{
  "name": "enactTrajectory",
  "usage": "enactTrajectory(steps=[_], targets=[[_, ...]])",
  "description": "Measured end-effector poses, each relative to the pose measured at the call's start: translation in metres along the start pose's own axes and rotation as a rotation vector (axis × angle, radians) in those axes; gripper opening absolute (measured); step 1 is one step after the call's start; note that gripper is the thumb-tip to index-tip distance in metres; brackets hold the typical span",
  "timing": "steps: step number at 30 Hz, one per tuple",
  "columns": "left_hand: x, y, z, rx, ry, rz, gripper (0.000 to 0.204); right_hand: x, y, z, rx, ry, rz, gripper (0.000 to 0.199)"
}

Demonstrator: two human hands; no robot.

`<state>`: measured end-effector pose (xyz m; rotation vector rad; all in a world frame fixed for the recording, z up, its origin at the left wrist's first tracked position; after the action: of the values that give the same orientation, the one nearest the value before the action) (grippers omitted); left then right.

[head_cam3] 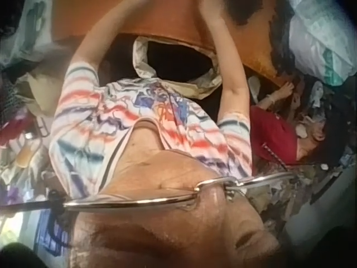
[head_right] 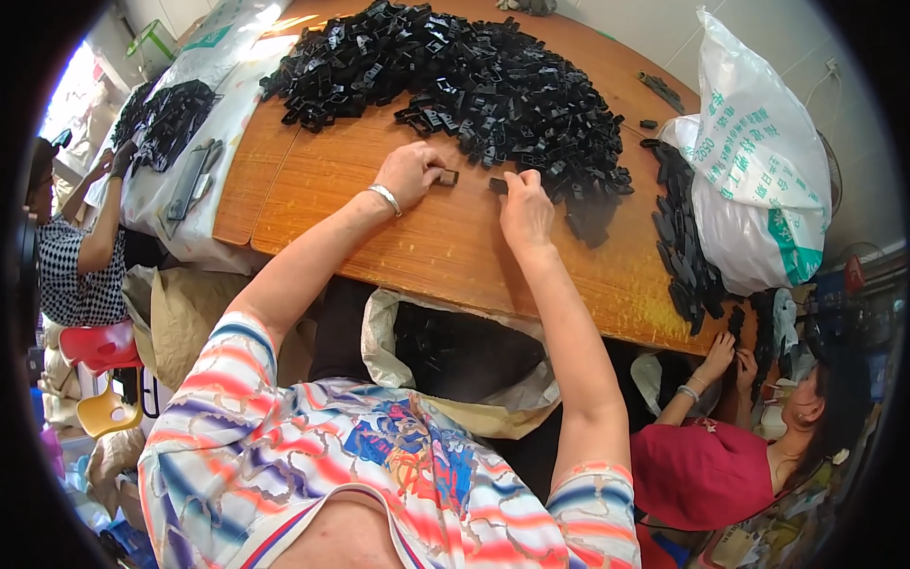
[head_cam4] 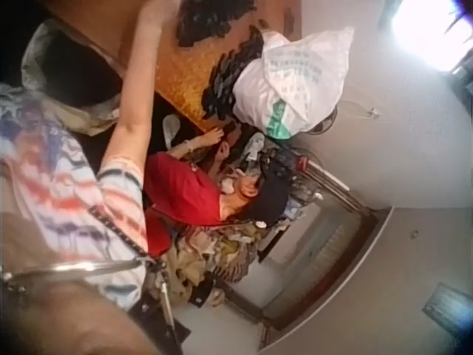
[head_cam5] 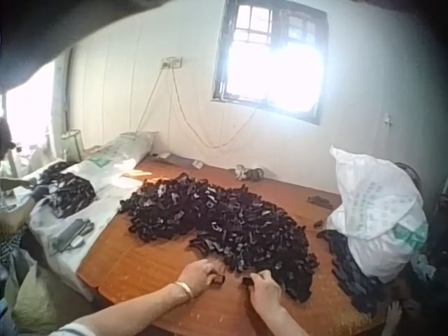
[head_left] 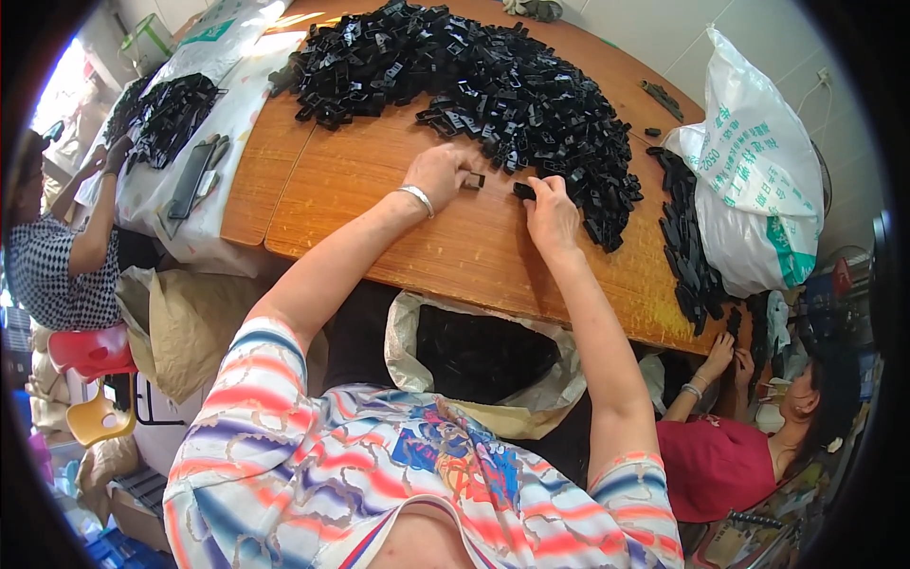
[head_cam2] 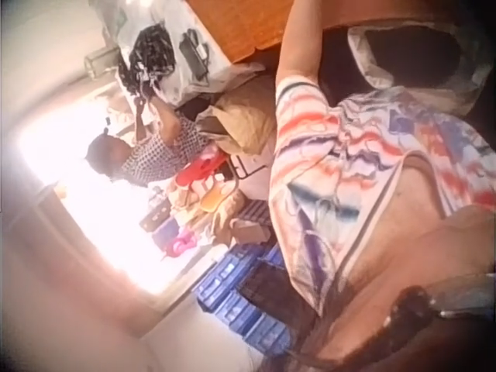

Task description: Sorting and inspecting small black plastic buckles or components at a workshop table.

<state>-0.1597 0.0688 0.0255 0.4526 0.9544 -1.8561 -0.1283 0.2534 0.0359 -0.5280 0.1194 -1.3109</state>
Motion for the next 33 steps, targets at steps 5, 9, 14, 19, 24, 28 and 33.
enactTrajectory(steps=[5,9,14,19,24,28,33], targets=[[0.011,0.02,0.001,0.086,0.074,0.096,0.019,0.003,-0.005,-0.014,0.119,-0.027,-0.009,0.025],[0.009,0.031,0.006,0.126,0.161,0.046,0.029,0.038,0.001,-0.001,0.05,-0.208,0.098,0.023],[0.008,0.033,0.0,0.094,0.057,-0.098,0.029,0.076,0.003,-0.011,0.041,-0.283,0.183,0.025],[0.011,0.033,-0.002,0.116,0.102,-0.041,0.026,0.079,0.001,-0.019,0.081,-0.315,0.212,0.023],[0.015,0.031,-0.005,0.145,0.102,0.001,0.026,0.077,-0.003,-0.016,0.047,-0.334,0.223,0.021],[0.018,0.03,-0.006,0.169,0.108,-0.01,0.025,0.085,-0.002,-0.021,0.116,-0.263,0.285,0.02],[0.017,0.032,-0.001,0.16,0.113,-0.017,0.024,0.102,0.015,-0.025,0.077,-0.082,0.4,0.028]])
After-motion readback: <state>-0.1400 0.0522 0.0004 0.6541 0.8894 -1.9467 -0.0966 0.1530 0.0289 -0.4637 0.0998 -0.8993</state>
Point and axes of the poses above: each hand's wrist, its own y-axis away from the middle knuckle, its own z-axis out of the back of the hand, x = y × z, the point moved 10 cm from there along -y, towards the middle knuckle, and after that the axes turned 7 degrees about y, right-handed, at the moved point
